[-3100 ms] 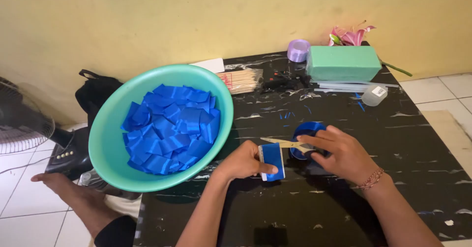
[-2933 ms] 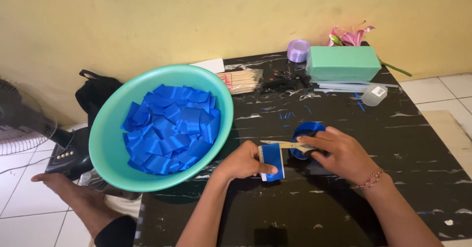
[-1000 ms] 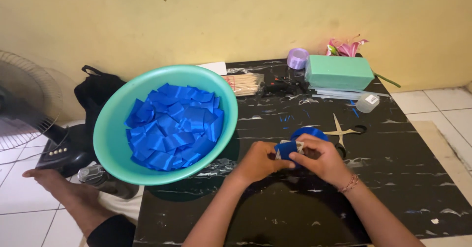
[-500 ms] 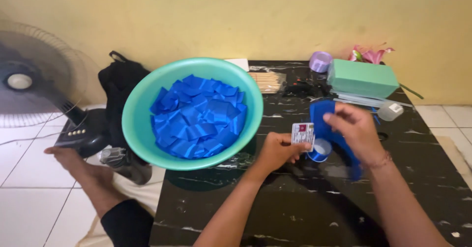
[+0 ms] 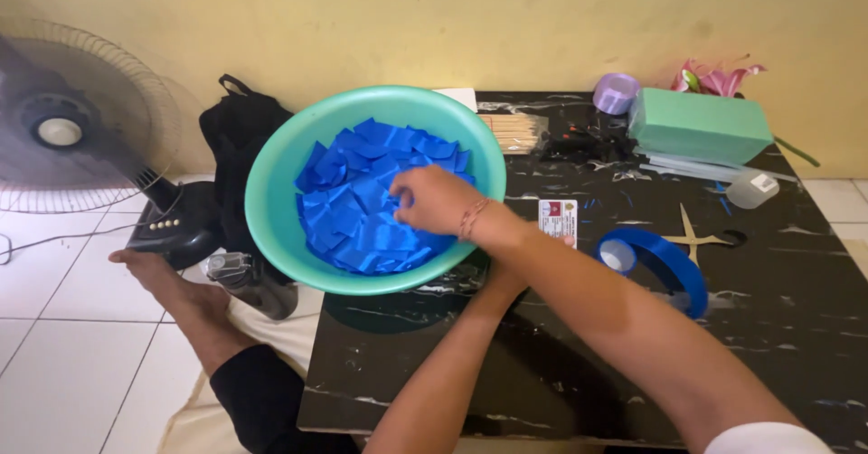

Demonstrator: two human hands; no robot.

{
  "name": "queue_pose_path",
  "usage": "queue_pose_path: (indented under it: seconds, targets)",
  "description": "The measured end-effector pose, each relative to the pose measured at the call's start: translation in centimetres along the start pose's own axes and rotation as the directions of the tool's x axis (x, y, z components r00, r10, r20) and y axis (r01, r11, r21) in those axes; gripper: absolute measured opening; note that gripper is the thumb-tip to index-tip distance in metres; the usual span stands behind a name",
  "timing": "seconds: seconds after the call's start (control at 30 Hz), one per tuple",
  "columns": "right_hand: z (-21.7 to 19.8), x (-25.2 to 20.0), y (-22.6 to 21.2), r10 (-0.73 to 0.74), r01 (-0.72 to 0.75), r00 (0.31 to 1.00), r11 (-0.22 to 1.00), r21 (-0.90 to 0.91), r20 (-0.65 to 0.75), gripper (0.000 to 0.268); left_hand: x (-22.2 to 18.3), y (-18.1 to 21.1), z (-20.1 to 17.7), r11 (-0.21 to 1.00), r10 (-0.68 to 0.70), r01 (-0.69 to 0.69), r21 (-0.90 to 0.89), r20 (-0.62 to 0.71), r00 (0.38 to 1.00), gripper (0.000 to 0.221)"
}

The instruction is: Cutting blue ribbon into uniform segments using a card as a measuring template and scissors

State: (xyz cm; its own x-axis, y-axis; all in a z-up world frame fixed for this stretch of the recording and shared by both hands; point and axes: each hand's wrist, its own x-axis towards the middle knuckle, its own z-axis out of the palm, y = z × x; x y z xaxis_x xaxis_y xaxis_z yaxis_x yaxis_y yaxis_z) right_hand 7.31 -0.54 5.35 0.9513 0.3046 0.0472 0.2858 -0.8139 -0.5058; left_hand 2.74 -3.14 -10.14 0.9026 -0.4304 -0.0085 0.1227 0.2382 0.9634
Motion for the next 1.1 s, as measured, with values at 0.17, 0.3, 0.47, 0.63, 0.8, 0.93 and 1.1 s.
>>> queue_pose_path:
  seconds: [0.17, 0.3, 0.47, 0.63, 0.8, 0.93, 1.1]
  targets:
    - [-6.8, -4.4, 1.9, -0.152, 0.2, 0.934, 0.973, 0.119, -0.322, 0.021, 0.8, -1.6, 1.6, 0.996, -0.002, 0.001, -0.089, -0.003, 1.0, 0.033]
    - [-13.0, -10.4, 5.4, -0.083, 0.116, 0.921, 0.991, 0.063, -0.38, 0.018, 1.1, -1.5, 1.9, 0.994, 0.011, -0.017, -0.108, -0.048, 0.999, 0.033]
    - [-17.1, -19.0, 9.7, 0.144, -0.132, 0.959, 0.989, 0.064, -0.243, 0.03, -1.1, 2.4, 2.1, 0.995, 0.016, -0.019, -0.1, -0.029, 0.999, 0.026]
    - [-15.4, -25.7, 15.5, -0.034, 0.006, 0.975, 0.992, -0.127, -0.221, 0.048, -2.6, 4.9, 2.4, 0.999, 0.029, -0.028, -0.035, 0.019, 0.999, 0.026]
    - [-11.6, -29.2, 19.3, -0.02, -0.023, 0.997, 0.822, -0.569, -0.068, 0.034, -3.1, 5.3, 2.6, 0.996, 0.085, -0.085, 0.024, 0.013, 0.996, 0.023]
    - [-13.0, -28.7, 17.2, 0.008, -0.058, 0.992, 0.916, -0.396, -0.128, 0.01, -2.8, 4.2, 2.7, 0.994, 0.097, -0.097, 0.04, 0.02, 0.995, 0.029]
    - [-15.5, -27.6, 14.8, 0.061, -0.024, 0.954, 0.991, 0.129, -0.292, 0.008, -3.1, 5.3, 2.8, 0.992, 0.104, -0.105, 0.074, 0.013, 0.994, 0.031]
